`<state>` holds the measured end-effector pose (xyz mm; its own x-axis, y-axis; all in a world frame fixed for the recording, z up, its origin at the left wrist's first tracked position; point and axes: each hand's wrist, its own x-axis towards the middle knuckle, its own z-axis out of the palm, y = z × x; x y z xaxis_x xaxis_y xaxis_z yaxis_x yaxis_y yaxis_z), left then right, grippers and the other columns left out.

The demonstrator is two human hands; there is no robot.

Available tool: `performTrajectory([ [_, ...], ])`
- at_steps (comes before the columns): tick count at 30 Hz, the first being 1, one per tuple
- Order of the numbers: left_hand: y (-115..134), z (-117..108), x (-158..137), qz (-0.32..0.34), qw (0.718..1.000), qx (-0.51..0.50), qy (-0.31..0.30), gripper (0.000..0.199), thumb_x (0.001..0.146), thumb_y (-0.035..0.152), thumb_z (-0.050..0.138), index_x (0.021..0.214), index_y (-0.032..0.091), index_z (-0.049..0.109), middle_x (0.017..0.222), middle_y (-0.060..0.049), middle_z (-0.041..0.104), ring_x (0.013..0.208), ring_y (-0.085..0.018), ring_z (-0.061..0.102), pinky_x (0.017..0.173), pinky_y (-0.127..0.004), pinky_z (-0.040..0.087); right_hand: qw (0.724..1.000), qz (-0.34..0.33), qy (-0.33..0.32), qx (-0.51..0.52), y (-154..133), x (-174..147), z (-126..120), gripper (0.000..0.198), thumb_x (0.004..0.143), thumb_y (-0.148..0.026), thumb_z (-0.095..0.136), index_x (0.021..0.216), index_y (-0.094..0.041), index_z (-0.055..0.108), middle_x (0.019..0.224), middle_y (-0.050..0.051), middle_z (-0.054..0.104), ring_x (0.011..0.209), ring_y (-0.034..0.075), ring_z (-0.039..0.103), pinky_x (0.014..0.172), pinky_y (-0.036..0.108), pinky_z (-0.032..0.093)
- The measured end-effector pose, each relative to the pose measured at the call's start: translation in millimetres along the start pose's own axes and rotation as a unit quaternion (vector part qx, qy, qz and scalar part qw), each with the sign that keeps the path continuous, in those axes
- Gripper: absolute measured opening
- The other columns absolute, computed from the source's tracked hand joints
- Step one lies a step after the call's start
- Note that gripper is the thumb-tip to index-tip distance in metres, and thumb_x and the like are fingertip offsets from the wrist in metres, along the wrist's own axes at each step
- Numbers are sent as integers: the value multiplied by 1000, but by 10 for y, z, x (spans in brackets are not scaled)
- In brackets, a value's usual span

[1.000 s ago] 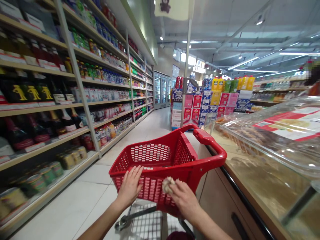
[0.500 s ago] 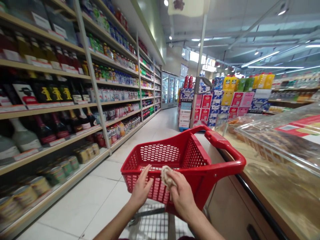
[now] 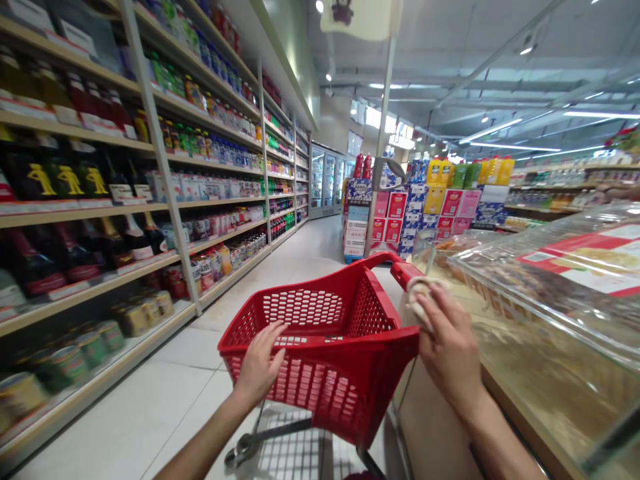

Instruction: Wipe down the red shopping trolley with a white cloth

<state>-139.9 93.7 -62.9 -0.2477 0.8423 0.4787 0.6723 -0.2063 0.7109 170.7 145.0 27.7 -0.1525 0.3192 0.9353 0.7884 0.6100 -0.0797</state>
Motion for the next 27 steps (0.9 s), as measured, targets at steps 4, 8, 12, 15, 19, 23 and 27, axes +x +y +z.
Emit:
performTrajectory([
  [4,-368,-39,-35,30,963,269,3,46,69,16,44,115,14,47,120,-10,50,116,-26,37,99,-49,22,986,-37,-102,-128,199,-119,129,30,73,-16,41,96,-16,60,107,10,57,105,26,47,90,46,36],
  [8,-405,-15,-140,42,932,361,-3,46,75,23,42,120,14,42,121,-10,49,116,-25,37,99,-47,24,979,-112,-159,-68,-367,-450,619,32,78,-13,36,99,-16,60,109,7,58,108,21,46,96,39,32],
  [12,-363,-92,-160,65,922,382,-26,44,79,27,40,121,17,41,122,-8,48,114,-23,40,98,-43,26,977,-140,-162,-18,-430,-476,667,33,82,-14,34,103,-19,59,110,5,58,109,19,45,95,37,33],
  [15,-327,-122,-148,60,923,380,-24,39,82,28,36,119,18,44,119,-8,51,112,-22,42,97,-41,27,989,-75,-100,-75,-26,-386,443,31,82,-18,35,101,-18,59,109,8,57,106,22,46,93,41,34],
  [19,-237,-113,-97,32,926,374,-26,34,85,27,31,109,17,53,104,-7,60,98,-20,50,91,-39,31,989,-52,-78,-112,154,-370,386,29,81,-20,39,98,-15,60,109,10,56,107,25,45,95,44,33],
  [23,-159,-122,-34,32,927,371,-38,32,86,29,32,104,20,56,94,-5,63,89,-19,52,84,-37,34,984,-68,-139,-82,-303,-479,731,28,80,-15,40,100,-15,61,111,9,57,112,25,41,98,44,29],
  [27,-110,-132,9,16,929,366,-51,29,85,31,33,99,22,58,94,-4,63,90,-19,52,83,-38,33,975,-127,-180,-28,-684,-541,1045,30,83,-14,36,104,-13,58,113,10,55,114,23,40,97,42,32],
])
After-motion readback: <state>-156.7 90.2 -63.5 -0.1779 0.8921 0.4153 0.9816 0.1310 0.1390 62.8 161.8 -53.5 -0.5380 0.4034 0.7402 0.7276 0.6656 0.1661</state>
